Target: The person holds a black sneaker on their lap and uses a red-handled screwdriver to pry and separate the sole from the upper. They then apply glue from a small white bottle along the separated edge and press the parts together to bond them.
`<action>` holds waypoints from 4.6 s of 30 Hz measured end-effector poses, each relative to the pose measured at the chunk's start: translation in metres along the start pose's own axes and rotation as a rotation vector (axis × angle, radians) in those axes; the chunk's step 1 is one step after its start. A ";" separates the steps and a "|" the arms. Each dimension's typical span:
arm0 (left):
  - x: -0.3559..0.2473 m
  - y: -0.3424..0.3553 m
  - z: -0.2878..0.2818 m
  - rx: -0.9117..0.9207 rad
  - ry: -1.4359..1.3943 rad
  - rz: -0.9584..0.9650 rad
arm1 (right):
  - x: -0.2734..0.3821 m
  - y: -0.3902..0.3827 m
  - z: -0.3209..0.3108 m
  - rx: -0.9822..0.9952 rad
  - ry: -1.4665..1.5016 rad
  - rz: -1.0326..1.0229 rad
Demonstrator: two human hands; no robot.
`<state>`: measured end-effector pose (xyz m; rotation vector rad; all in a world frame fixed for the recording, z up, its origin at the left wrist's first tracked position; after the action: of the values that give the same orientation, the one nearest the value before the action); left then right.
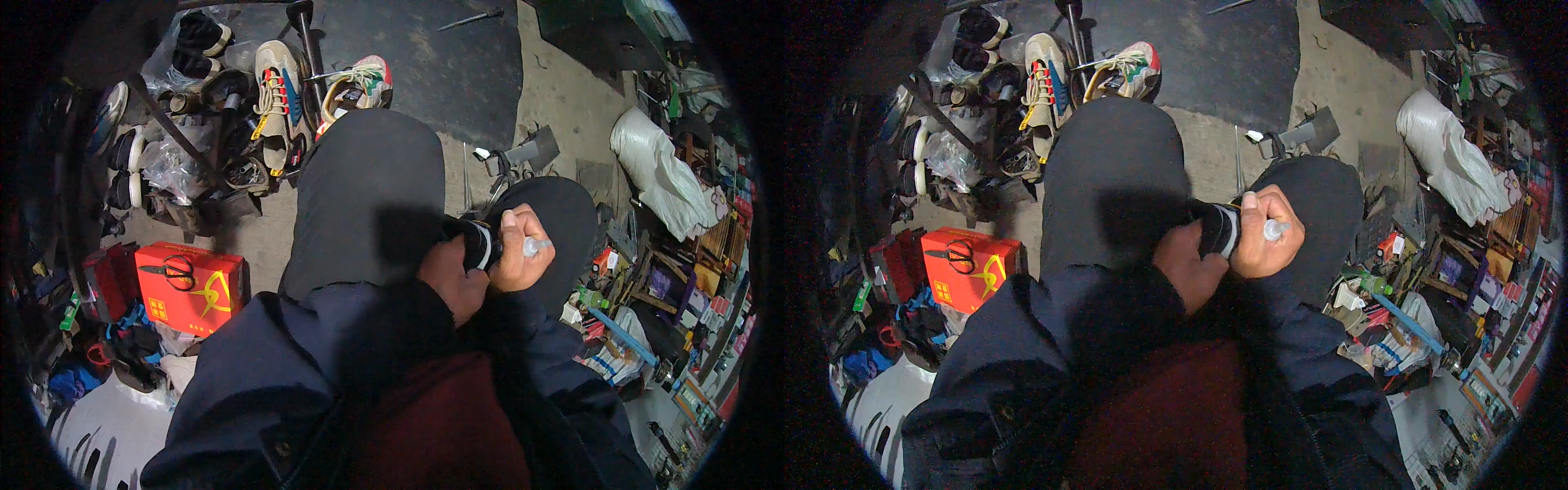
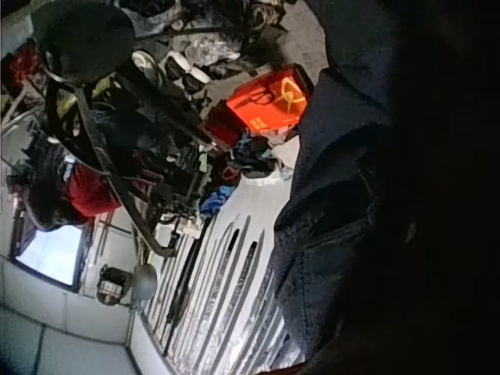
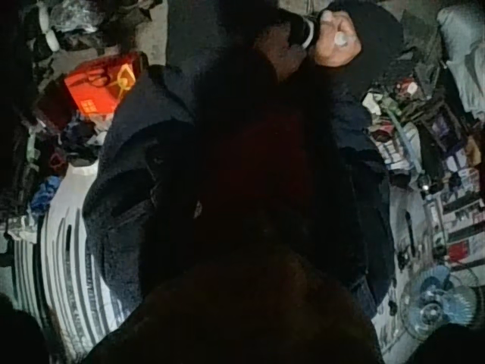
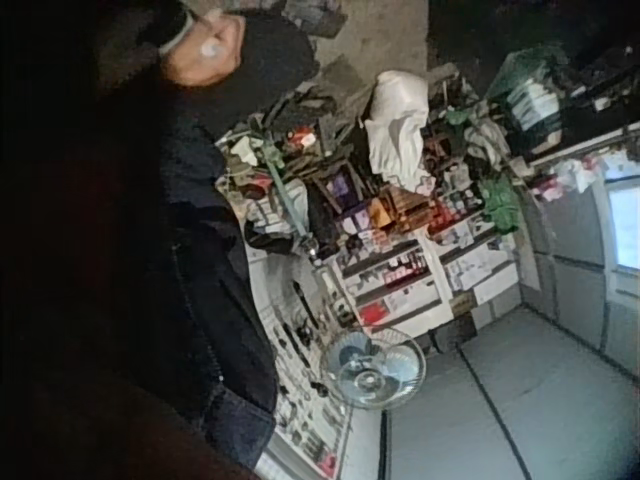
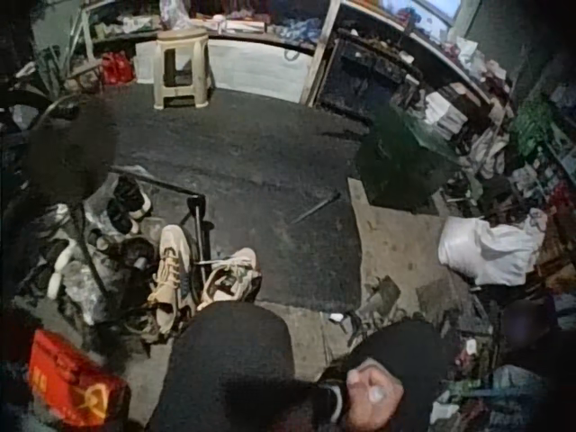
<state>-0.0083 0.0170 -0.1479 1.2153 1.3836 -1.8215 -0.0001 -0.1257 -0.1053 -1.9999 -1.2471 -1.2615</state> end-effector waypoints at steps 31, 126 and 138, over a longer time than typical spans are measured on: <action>-0.001 -0.004 -0.001 0.108 0.019 0.166 | 0.014 -0.005 0.001 -0.044 -0.011 -0.124; -0.008 -0.005 0.000 0.153 -0.111 -0.004 | 0.027 -0.030 -0.030 0.039 0.132 -0.030; 0.003 -0.002 0.007 0.176 -0.188 -0.006 | 0.029 -0.042 -0.041 -0.012 0.108 -0.112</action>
<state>-0.0132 0.0114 -0.1489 1.0927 1.1451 -2.0393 -0.0506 -0.1230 -0.0637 -1.8656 -1.3170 -1.4135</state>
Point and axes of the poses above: each hand's wrist, its own y-axis towards the middle knuckle, its own z-axis out of the palm, x = y × z, the point moved 9 cm from there along y, towards the middle knuckle, and after that the axes turned 5 degrees about -x, right-handed, at the moved point
